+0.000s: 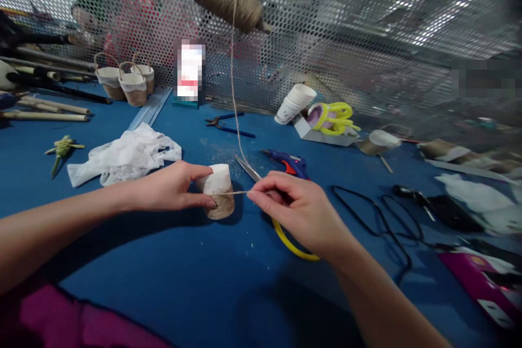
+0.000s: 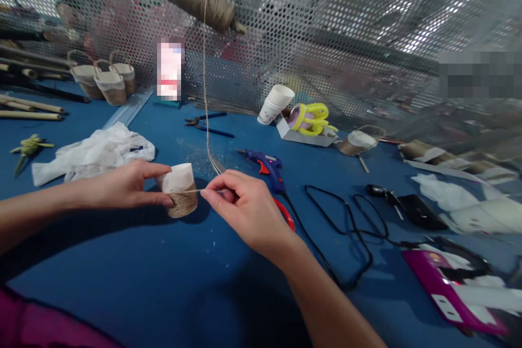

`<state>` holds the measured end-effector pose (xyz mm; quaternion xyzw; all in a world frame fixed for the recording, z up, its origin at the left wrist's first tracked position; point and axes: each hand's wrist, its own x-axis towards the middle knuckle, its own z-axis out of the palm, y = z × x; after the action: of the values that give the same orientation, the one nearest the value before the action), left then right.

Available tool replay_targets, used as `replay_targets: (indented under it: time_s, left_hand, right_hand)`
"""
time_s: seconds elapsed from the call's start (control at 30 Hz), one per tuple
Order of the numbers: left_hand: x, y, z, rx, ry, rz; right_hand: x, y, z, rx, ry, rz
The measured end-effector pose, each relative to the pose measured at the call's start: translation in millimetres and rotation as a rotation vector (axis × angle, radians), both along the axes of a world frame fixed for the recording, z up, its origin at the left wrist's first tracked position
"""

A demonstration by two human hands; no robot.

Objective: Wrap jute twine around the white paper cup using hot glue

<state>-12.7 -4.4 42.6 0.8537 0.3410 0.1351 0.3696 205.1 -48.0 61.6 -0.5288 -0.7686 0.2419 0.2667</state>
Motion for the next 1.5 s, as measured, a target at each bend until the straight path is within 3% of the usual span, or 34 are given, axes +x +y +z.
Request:
replay_targets:
  time_s: [0.3, 1.13, 1.5]
  left_hand:
    - [-1, -3, 0.1, -0.022, -0.056, -0.044]
    - [-2, -5, 1.4, -0.045, -0.178, -0.145]
    - [-4, -6, -3.2, -0.045, -0.237, -0.167]
  right_hand:
    - [-2, 2, -6.4, -0.122, 0.102, -0.039]
    - [-5, 3, -9.7, -0.168, 0.129, -0.009]
    - [-3, 5, -16.4, -0.231, 0.237, 0.021]
